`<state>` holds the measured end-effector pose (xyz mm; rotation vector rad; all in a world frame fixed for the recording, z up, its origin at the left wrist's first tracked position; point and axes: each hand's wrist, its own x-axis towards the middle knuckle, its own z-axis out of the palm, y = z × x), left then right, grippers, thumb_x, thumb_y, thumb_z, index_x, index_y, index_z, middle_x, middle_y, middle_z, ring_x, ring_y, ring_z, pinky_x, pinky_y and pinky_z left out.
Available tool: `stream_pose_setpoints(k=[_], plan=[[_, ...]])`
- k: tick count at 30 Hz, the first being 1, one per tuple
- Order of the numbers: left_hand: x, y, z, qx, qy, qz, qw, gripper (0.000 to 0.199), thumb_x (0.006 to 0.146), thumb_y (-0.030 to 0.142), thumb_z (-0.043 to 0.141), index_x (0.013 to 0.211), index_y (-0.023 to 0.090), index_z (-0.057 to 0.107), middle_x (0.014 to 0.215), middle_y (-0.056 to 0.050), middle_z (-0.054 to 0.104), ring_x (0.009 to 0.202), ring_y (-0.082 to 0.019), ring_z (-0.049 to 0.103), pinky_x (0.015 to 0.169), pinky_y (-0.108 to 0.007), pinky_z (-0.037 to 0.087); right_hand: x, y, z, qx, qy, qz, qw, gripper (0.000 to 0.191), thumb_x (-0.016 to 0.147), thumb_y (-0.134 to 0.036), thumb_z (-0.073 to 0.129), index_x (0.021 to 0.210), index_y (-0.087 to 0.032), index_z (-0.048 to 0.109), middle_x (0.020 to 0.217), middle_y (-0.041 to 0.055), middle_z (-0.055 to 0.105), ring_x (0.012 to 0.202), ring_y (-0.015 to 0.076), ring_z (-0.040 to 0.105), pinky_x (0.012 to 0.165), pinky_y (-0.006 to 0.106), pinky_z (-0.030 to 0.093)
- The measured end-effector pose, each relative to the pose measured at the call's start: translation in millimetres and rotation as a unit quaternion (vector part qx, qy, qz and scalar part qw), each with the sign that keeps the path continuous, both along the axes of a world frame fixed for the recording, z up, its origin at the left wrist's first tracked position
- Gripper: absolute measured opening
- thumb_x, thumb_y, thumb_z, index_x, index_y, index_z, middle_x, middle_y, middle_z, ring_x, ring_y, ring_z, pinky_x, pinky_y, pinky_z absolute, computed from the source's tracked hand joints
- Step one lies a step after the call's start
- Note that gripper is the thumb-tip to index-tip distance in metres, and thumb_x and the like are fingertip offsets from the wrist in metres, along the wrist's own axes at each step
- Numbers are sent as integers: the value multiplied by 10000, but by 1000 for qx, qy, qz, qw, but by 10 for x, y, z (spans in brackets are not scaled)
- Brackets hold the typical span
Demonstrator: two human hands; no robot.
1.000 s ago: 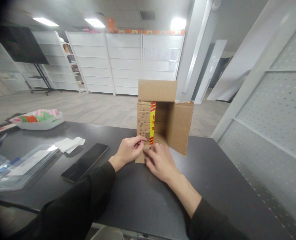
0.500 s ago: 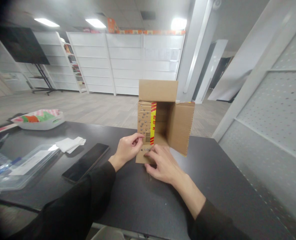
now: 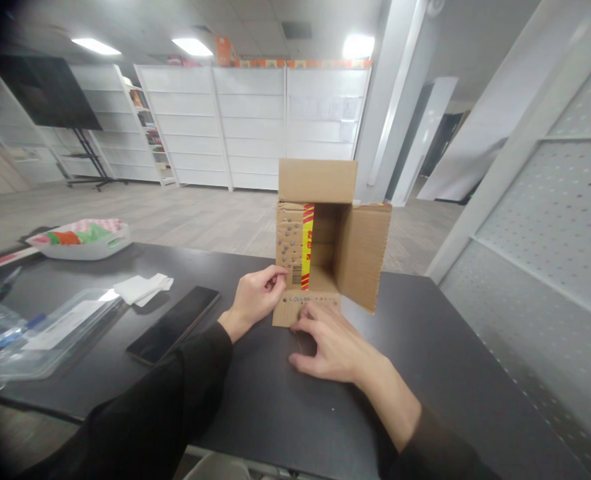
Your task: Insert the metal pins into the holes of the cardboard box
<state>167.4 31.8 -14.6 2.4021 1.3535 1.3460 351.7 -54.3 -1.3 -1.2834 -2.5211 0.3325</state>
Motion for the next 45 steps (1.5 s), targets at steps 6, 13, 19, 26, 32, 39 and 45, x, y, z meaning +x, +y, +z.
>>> stream_pose_setpoints(k=[6, 13, 19, 26, 32, 39, 45], plan=[[0, 1, -5, 1, 1, 1, 1000, 203, 871, 209, 536, 932, 221, 729, 676, 19, 706, 550, -97, 594, 572, -212, 407, 10, -23, -3, -17, -7, 0, 1000, 425, 731, -414, 766, 1109, -229, 709, 1028, 61, 571, 960, 249, 549, 907, 422, 435], [4, -3, 2, 3, 0, 0, 1000, 196, 866, 197, 541, 922, 216, 728, 680, 17, 704, 555, -95, 597, 577, -208, 411, 21, -20, 0, -18, -8, 1, 1000, 463, 714, -409, 783, 1133, -231, 699, 1036, 60, 580, 968, 250, 556, 909, 411, 441], [5, 3, -10, 6, -1, -1, 1000, 198, 868, 205, 541, 922, 217, 731, 669, 18, 700, 545, -94, 589, 572, -211, 401, 25, -21, -16, -19, -9, 6, 1000, 475, 706, -404, 788, 1137, -227, 696, 1048, 63, 583, 977, 251, 559, 915, 407, 438], [5, 4, -13, 4, -1, -4, 1000, 197, 867, 200, 540, 926, 214, 728, 679, 17, 703, 545, -94, 586, 569, -210, 401, 14, -17, -26, -20, -9, 6, 1000, 463, 713, -399, 775, 1136, -226, 700, 1050, 66, 589, 967, 251, 562, 909, 406, 439], [11, -8, 2, 0, 2, -2, 1000, 191, 868, 197, 542, 927, 215, 723, 697, 15, 709, 561, -94, 594, 581, -208, 408, 6, -20, -27, -22, -12, 5, 1000, 437, 723, -382, 764, 1127, -226, 705, 1034, 59, 600, 957, 247, 567, 915, 405, 435], [13, -4, 1, 5, 2, 0, 1000, 194, 865, 197, 546, 928, 217, 729, 688, 16, 706, 557, -94, 594, 578, -207, 409, 12, -20, -41, -17, -19, 8, 1000, 415, 747, -388, 745, 1129, -230, 707, 1031, 59, 605, 955, 245, 567, 911, 402, 427], [17, -3, -8, 7, 3, 0, 1000, 200, 870, 202, 539, 929, 217, 730, 677, 16, 700, 554, -96, 592, 566, -210, 398, -6, -15, -41, -4, -29, 16, 999, 380, 767, -381, 725, 1112, -223, 711, 1015, 63, 611, 953, 244, 570, 897, 396, 424]])
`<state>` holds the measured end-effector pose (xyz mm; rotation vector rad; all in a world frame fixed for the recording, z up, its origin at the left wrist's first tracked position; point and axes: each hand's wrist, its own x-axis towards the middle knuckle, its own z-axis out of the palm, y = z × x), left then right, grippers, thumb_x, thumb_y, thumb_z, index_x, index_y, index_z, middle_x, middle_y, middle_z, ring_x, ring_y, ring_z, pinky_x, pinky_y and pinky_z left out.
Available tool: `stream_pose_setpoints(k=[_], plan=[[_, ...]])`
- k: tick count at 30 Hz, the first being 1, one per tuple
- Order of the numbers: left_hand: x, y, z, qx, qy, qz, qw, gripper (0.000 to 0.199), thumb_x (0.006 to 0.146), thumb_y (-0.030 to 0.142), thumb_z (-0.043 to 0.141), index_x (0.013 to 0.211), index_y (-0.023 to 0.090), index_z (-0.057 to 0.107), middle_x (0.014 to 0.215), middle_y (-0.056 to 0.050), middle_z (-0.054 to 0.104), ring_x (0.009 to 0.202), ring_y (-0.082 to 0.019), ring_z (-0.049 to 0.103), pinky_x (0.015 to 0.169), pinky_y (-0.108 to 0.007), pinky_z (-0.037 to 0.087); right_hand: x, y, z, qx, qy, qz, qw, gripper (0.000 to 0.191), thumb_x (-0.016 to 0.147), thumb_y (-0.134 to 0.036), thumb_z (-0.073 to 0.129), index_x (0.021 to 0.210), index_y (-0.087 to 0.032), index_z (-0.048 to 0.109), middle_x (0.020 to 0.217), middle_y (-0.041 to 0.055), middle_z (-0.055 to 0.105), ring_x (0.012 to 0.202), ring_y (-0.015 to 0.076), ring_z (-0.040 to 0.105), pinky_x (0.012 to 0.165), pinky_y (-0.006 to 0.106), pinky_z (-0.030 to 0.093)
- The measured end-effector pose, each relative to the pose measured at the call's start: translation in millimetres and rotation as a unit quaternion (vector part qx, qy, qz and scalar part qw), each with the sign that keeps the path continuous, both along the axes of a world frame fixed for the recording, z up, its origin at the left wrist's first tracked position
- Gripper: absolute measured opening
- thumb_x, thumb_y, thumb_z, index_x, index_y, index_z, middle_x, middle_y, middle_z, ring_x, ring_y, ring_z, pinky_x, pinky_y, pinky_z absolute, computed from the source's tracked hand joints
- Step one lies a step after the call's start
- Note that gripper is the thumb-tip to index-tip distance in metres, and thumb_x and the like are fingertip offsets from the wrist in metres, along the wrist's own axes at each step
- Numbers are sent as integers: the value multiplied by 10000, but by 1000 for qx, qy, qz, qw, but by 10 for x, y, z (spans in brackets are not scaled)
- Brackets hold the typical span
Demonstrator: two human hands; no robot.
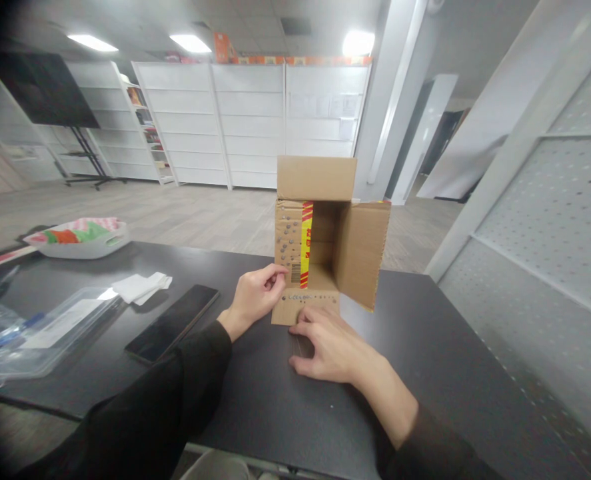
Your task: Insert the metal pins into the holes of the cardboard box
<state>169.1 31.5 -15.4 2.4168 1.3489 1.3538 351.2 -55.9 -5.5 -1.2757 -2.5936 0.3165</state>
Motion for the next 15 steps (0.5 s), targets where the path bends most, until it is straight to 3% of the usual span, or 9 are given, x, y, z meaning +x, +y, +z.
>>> stream_pose_setpoints(k=[15], plan=[[-6, -6, 10, -4, -1, -3, 1000, 189, 868, 204, 541, 922, 217, 722, 688, 17, 704, 556, -96, 593, 575, -213, 401, 1, -9, 10, -5, 3, -6, 1000, 461, 744, -358, 723, 1180, -213, 684, 997, 62, 613, 952, 254, 569, 904, 405, 428]])
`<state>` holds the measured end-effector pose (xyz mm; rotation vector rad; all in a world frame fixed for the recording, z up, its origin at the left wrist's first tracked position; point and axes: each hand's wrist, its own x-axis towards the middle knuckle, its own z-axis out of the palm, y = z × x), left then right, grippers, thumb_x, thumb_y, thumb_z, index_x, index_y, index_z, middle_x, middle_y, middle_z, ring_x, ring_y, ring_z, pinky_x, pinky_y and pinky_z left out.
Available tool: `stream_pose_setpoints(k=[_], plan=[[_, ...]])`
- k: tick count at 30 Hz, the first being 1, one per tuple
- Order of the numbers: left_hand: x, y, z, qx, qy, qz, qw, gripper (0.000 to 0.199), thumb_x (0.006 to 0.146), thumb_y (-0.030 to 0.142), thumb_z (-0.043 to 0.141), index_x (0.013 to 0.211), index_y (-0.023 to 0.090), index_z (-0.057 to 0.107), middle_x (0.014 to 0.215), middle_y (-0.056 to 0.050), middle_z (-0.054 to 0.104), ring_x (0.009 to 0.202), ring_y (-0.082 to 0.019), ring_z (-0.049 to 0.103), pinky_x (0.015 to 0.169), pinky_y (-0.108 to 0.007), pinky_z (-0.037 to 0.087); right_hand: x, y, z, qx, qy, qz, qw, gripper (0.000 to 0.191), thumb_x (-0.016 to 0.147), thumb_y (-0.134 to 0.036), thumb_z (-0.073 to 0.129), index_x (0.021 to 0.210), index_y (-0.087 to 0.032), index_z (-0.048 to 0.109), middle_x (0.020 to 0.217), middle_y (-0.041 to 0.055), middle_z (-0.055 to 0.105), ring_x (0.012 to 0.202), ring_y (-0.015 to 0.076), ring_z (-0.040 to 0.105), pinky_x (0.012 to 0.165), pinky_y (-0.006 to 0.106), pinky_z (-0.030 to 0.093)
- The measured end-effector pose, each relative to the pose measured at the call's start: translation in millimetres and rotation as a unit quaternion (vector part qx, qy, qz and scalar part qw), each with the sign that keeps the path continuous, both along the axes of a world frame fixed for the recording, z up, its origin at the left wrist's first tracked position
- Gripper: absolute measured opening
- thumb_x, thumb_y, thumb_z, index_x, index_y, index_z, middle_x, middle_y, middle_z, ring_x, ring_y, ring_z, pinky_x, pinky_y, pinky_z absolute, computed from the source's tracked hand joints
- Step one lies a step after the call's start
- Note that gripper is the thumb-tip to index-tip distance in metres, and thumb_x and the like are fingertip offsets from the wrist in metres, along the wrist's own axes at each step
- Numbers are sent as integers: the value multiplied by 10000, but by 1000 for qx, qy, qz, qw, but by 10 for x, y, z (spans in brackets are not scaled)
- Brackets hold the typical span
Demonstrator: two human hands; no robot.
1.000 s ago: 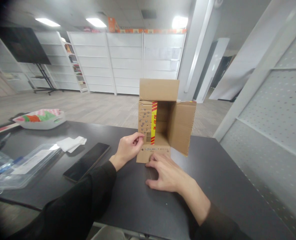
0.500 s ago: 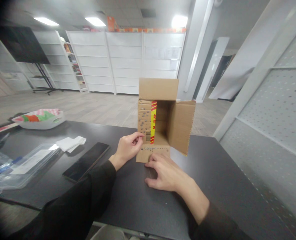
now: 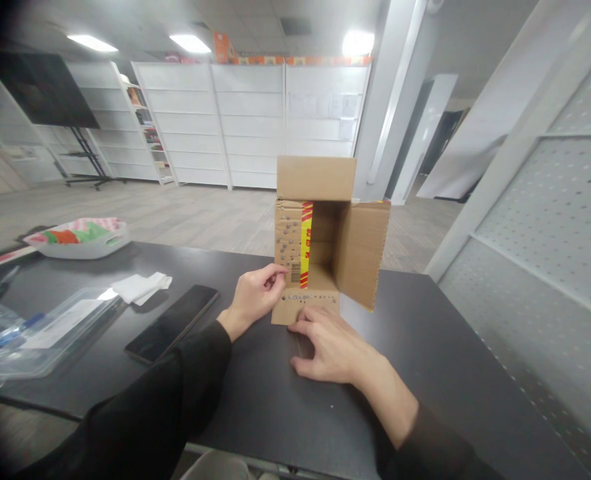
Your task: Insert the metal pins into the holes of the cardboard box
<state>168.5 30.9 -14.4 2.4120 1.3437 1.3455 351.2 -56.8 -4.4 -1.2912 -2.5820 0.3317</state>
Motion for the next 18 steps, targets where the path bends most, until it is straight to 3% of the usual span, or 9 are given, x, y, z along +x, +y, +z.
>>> stream_pose_setpoints(k=[18], plan=[[5, 8, -18, 3, -2, 1, 1000, 205, 868, 200, 536, 928, 216, 731, 680, 19, 700, 532, -89, 574, 551, -207, 383, -5, 9, -15, -1, -8, -3, 1000, 387, 767, -351, 699, 1118, -187, 708, 983, 70, 617, 950, 249, 575, 912, 397, 424]])
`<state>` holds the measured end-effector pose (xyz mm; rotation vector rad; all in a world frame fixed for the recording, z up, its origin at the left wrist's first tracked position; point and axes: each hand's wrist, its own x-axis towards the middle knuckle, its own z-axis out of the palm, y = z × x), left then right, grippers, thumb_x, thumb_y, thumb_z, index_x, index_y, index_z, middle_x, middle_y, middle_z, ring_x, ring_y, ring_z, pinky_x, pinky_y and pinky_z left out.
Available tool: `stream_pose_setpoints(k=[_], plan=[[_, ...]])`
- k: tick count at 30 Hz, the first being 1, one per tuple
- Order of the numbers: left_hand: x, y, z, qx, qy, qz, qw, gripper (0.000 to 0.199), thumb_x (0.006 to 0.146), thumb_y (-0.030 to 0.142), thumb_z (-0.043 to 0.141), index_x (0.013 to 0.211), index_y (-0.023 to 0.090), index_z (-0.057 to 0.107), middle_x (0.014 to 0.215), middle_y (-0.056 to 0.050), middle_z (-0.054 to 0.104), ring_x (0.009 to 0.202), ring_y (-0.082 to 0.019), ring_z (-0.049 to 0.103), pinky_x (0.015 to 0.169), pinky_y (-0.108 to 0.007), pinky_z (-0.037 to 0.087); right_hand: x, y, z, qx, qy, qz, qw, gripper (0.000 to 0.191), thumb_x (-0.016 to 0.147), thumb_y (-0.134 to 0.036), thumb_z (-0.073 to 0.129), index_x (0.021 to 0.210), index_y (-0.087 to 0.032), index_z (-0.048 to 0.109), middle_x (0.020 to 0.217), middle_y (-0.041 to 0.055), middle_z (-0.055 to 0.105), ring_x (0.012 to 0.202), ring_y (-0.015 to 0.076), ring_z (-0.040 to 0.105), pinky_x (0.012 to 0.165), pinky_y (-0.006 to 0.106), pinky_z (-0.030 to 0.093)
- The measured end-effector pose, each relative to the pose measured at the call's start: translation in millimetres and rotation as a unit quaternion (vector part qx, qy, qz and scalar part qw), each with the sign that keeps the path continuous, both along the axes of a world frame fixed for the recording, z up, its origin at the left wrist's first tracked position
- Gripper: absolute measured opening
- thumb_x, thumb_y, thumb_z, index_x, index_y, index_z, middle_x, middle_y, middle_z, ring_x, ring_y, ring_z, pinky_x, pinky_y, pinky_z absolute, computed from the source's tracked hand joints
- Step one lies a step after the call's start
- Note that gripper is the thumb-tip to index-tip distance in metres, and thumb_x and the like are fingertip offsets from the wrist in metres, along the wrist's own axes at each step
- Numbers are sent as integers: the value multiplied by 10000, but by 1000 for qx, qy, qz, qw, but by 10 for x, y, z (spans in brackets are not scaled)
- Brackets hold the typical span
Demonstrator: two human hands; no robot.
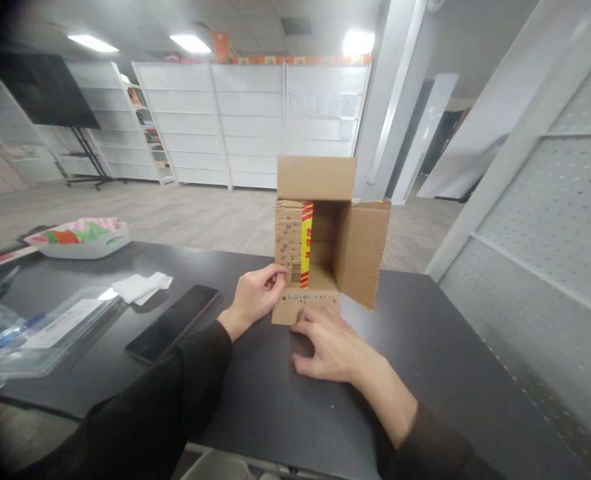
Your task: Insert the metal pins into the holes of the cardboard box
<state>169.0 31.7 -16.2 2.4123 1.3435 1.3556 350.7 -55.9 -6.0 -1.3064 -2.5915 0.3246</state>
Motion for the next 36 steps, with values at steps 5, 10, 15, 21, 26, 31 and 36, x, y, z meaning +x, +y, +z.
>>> stream_pose_setpoints(k=[5, 10, 15, 21, 26, 31, 36], plan=[[-3, 1, 2, -2, 0, 0, 1000, 200, 870, 206, 538, 926, 219, 730, 678, 20, 699, 534, -89, 577, 562, -207, 390, -17, 8, -4, 8, 4, -2, 1000, 339, 805, -341, 658, 1101, -184, 716, 954, 70, 620, 932, 244, 577, 883, 381, 431], [-3, -4, 12, -5, 1, 1, 1000, 199, 868, 205, 541, 930, 221, 730, 691, 18, 706, 552, -94, 590, 578, -210, 402, -24, 15, -7, 20, 6, -1, 1000, 292, 854, -310, 598, 1087, -184, 720, 919, 67, 620, 900, 226, 580, 854, 362, 433], [0, -10, 17, -7, 0, -1, 1000, 194, 868, 205, 542, 924, 217, 727, 689, 18, 705, 553, -93, 592, 578, -208, 402, -18, 30, -18, 31, 15, 5, 999, 259, 899, -290, 552, 1066, -179, 717, 897, 59, 618, 870, 207, 585, 833, 348, 438], [-2, -8, 11, -7, -2, -2, 1000, 193, 869, 204, 539, 917, 215, 725, 691, 17, 707, 553, -92, 591, 582, -207, 403, 3, 56, -55, 41, 58, 15, 997, 215, 944, -248, 500, 998, -180, 697, 921, 58, 650, 886, 197, 605, 833, 339, 449], [-1, 2, 8, -8, 1, -4, 1000, 195, 872, 207, 536, 925, 216, 724, 697, 16, 708, 559, -95, 596, 585, -209, 404, 27, 84, -82, 56, 103, 14, 993, 199, 952, -210, 485, 990, -185, 679, 933, 58, 670, 897, 194, 616, 830, 336, 461], [-1, 1, 4, -11, 3, -5, 1000, 191, 876, 214, 535, 921, 221, 721, 694, 17, 706, 561, -96, 598, 583, -209, 404, 53, 114, -118, 90, 126, 11, 988, 173, 955, -203, 486, 958, -188, 658, 895, 54, 665, 859, 188, 611, 807, 334, 467], [-2, 1, 3, -6, 4, -3, 1000, 189, 871, 214, 539, 915, 222, 722, 688, 18, 704, 557, -97, 597, 580, -210, 404, 59, 135, -130, 112, 138, 8, 984, 146, 954, -206, 497, 945, -195, 643, 867, 45, 667, 830, 184, 609, 788, 329, 471]])
